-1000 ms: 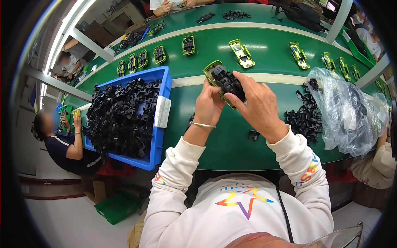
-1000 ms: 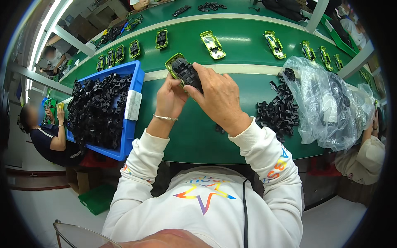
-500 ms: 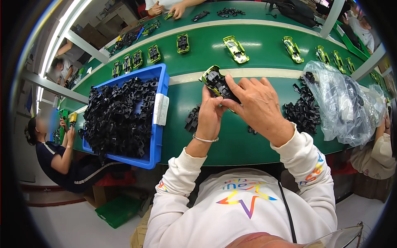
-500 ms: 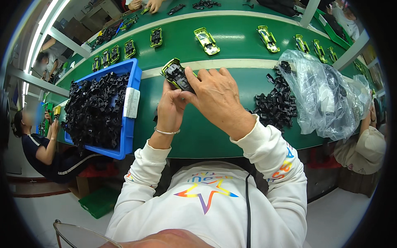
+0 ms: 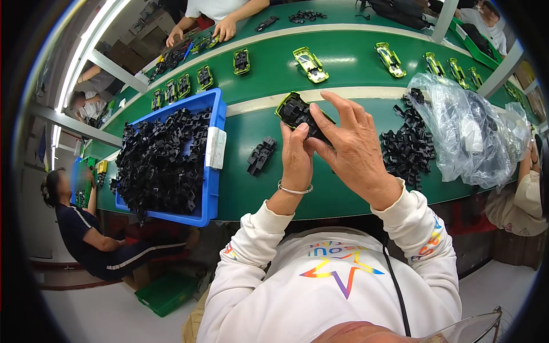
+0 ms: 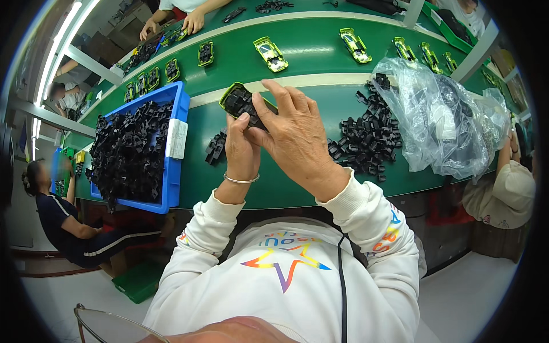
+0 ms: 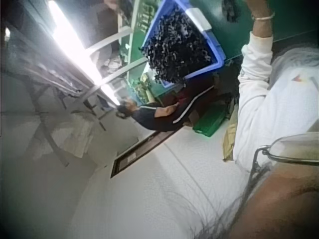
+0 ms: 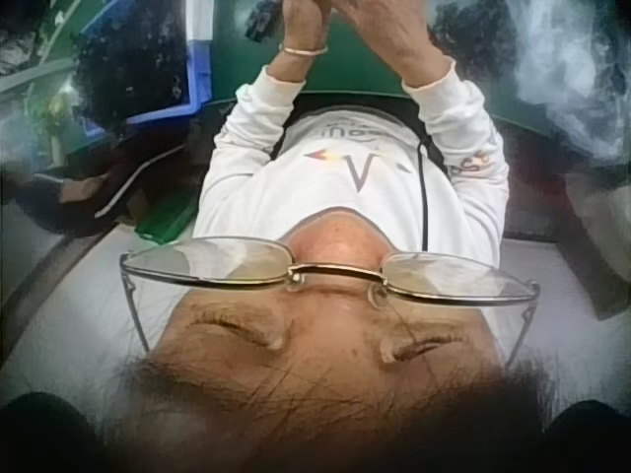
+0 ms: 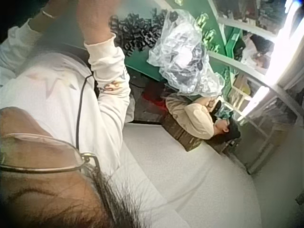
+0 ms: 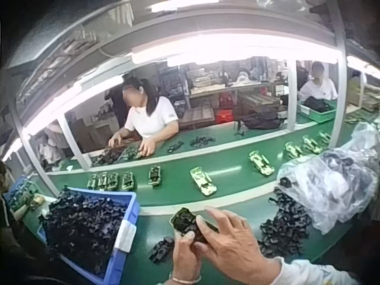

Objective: The person assembles toy cars by attaching small black components to chassis pieces by hand, then pressing the assembled chassis into car bodies.

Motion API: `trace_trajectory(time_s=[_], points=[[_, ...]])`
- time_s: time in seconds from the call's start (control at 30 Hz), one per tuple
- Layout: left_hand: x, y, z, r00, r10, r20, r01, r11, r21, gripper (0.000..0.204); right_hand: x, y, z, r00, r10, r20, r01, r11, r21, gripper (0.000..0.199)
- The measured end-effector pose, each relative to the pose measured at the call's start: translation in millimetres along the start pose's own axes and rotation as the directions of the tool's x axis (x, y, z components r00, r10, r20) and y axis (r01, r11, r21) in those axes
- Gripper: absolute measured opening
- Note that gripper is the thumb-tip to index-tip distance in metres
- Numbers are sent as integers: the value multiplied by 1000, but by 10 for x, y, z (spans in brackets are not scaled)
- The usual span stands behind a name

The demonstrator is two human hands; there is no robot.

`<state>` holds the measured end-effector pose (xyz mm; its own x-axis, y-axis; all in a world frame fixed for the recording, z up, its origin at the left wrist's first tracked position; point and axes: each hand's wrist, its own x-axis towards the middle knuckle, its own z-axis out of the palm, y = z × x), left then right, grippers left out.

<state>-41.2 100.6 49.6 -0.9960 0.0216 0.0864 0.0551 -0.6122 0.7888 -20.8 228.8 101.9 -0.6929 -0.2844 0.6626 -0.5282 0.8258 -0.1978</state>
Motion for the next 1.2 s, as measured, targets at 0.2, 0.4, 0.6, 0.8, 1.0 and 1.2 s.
trace_trajectory(time_s=[0.2,0.4,0.6,0.8,1.0,1.2], points=[[-87,-70,63,1000,-15,-11,16,995,101,42,-190,84,14,989,81,122,-100,983,154,49],[-151,-41,-30,1000,29,-8,-27,981,191,45,-203,258,-50,998,-43,53,20,924,382,44],[-344,141,140,995,-41,90,30,992,121,51,-225,195,15,959,206,193,-276,551,787,53],[-397,145,-18,999,-34,-20,36,988,151,43,-191,125,77,977,150,152,-214,679,702,55],[-286,269,-110,982,-167,-85,170,985,34,41,-31,86,7,972,-126,198,33,908,417,55],[-150,252,-180,989,-73,-128,94,983,160,43,159,105,138,949,-209,237,121,933,339,55]])
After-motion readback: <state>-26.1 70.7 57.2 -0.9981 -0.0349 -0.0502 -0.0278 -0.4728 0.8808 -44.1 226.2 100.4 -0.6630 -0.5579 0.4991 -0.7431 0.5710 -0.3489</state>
